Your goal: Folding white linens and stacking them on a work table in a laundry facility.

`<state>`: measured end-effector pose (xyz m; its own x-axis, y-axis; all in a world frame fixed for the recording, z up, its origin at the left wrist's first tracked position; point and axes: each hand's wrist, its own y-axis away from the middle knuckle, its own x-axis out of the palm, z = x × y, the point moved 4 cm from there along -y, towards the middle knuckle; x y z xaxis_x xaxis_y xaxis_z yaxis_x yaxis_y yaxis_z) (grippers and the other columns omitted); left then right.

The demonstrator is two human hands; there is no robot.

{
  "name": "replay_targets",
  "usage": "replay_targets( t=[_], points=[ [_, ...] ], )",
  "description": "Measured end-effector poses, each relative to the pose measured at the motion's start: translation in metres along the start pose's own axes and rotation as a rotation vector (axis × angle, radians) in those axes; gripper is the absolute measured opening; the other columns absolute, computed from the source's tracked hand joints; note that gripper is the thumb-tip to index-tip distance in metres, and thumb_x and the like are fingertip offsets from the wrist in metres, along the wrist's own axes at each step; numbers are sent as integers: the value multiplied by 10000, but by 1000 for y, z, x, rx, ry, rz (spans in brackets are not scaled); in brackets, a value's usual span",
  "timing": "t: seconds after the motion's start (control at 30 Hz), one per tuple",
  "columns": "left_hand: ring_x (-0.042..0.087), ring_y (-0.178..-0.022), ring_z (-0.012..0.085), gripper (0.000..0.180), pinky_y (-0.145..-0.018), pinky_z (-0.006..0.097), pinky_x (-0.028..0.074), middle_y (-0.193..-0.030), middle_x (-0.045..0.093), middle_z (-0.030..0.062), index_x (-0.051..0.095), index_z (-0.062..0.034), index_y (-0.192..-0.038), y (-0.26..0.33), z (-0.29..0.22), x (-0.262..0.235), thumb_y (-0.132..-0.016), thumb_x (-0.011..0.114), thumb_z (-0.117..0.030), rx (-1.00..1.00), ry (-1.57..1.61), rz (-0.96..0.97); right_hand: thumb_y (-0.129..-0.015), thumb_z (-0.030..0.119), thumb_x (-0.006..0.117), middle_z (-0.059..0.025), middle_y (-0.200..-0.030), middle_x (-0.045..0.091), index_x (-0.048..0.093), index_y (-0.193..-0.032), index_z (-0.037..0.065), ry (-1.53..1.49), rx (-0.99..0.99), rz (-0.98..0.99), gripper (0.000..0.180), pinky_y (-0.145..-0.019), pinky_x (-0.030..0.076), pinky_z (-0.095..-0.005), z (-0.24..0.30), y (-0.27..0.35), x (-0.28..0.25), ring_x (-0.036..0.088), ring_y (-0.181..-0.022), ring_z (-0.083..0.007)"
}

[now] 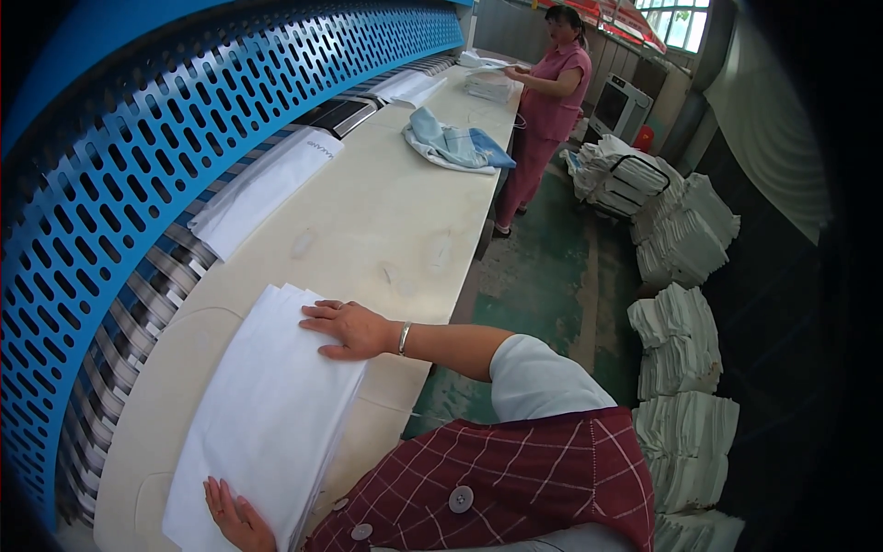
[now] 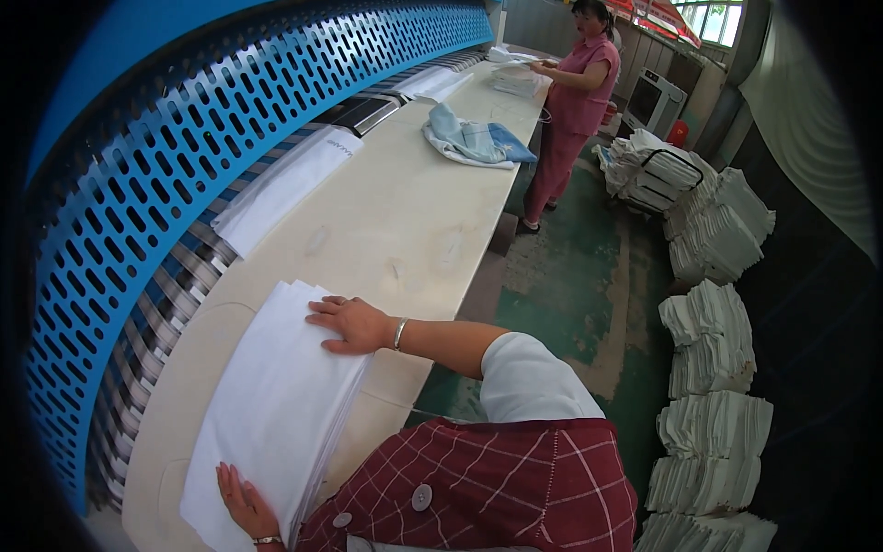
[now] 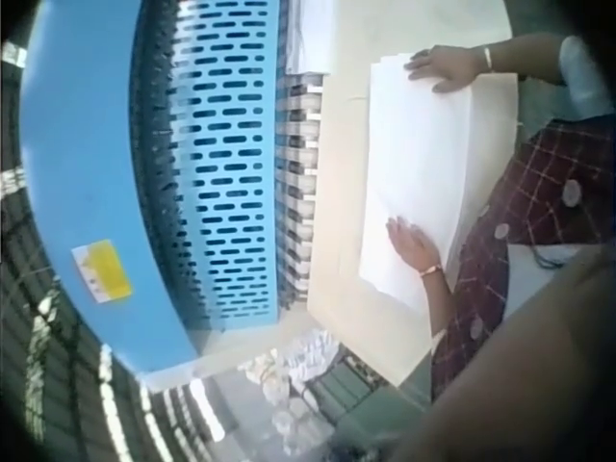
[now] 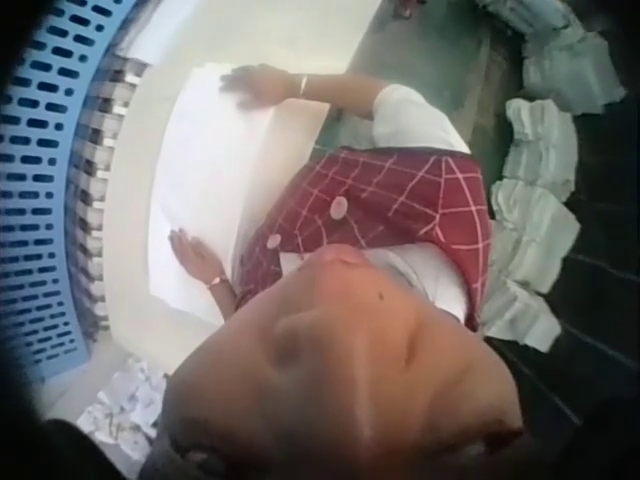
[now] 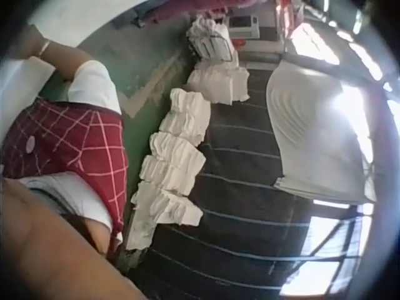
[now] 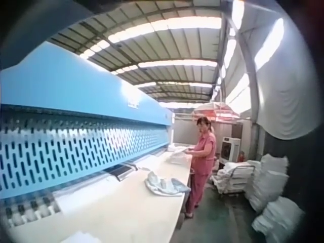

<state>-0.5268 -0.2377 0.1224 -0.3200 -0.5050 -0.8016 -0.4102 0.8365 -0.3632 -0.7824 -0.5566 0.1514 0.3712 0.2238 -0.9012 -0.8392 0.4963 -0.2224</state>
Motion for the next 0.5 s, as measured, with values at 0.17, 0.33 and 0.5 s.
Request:
replay_targets(
  t=[0.17,0.33,0.5],
  points=[
    [362,-1305,367,383,-1083,449,274,-1370,441,203,500,47,-1253,1,6,-1,-924,447,-142,14,-18,0,-848,320,540,-148,-1436,371,420,-1354,82,32,-1,29,572,-1046,348,-436,5,-1,1,338,-1315,-369],
    [356,-1309,365,381,-1085,454,270,-1372,442,196,504,40,-1250,0,8,1,-924,448,-148,35,-51,14,-845,306,546,-164,-1427,377,423,-1350,77,28,-9,21,568,-1056,343,-432,5,-2,-1,351,-1304,-373],
    [348,-1314,366,388,-1088,460,262,-1376,439,191,496,38,-1258,-1,4,-1,-922,444,-149,26,-51,16,-836,328,543,-167,-1414,396,445,-1331,80,19,-39,-6,562,-1030,363,-444,2,-6,3,371,-1288,-384]
  ],
)
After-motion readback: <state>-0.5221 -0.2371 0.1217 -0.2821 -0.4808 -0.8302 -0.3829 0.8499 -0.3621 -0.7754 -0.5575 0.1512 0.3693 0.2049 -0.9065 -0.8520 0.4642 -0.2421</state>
